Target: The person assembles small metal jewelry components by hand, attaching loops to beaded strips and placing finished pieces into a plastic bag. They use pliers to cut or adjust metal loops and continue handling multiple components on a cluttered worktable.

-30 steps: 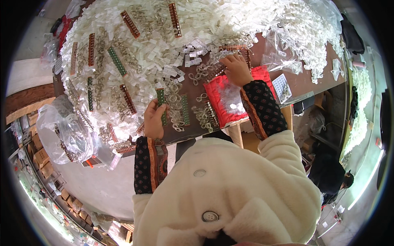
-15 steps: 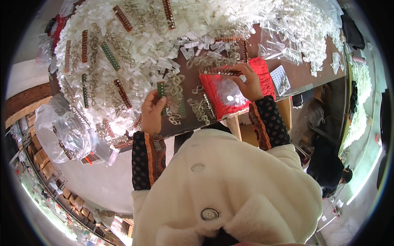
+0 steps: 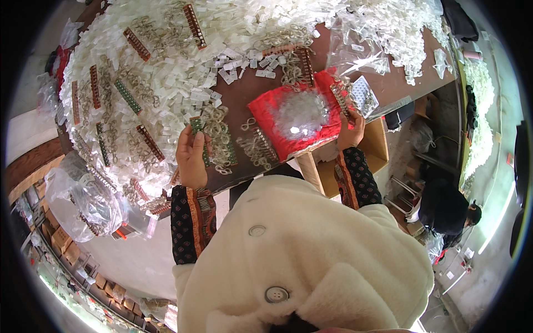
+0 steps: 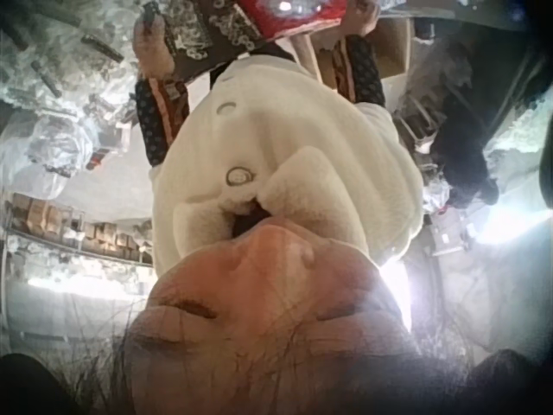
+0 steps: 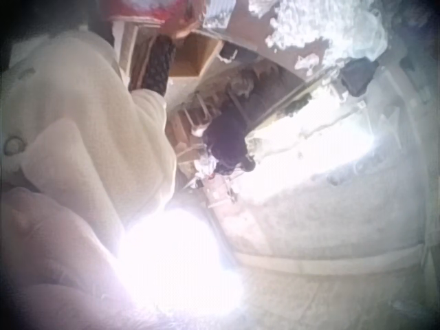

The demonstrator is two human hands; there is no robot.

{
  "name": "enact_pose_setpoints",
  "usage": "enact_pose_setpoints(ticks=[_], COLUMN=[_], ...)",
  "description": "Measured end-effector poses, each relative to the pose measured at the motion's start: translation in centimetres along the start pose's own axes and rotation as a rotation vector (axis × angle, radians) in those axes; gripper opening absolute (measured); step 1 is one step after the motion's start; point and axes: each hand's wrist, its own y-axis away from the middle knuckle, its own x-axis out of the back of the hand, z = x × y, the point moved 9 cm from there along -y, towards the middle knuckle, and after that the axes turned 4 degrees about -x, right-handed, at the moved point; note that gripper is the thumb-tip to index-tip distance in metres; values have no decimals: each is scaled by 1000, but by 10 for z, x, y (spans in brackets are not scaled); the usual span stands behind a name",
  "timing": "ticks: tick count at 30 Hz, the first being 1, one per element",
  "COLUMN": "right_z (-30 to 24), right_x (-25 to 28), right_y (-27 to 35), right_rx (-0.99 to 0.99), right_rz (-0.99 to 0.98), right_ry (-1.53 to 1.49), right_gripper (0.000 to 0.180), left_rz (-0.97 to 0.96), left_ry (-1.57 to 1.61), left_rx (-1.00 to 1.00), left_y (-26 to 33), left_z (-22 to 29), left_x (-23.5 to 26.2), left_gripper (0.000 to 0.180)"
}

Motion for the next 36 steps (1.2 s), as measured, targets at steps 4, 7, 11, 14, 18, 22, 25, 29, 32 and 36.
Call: enact_pose_setpoints(ticks=[4,7,11,14,18,22,25,29,32,36], right_z=[-19,-88,-218,-308,-357,-359,-353,-352,-349,-348], right_x=[-8,3,-37,-73,-104,-112,-117,-122,-126,-116], right_y=[1,2,11,46,65,84,93,96,97,93], right_rx=[174,331,452,546,705,888,951,988,997,1005], right_rz=[27,160,-402,-784,-968,-1106,-1171,-1199,-1241,-1189], right_ry=[266,409,-257,-436,-255,-159,-70,-7,35,-80], right_gripper=[29,22,17,14,11,15,15,15,17,19], left_rz=[-94,-131,-145,-162,-232,-349,-390,-399,-437,-457], left_ry=[-60,-180,-432,-550,-725,-1046,-1101,-1138,-1187,-1211], left_rx=[-21,-29,-142,-213,-394,-486,-602,-811,-831,-774], left_y=[0,-4,-8,-5,3,11,16,23,24,25], left_z=[2,7,31,55,88,94,99,113,113,105], left_x=[-8,-12,-27,-42,-54,-55,-58,-68,-76,-79], left_gripper=[31,31,32,34,38,31,32,27,28,27])
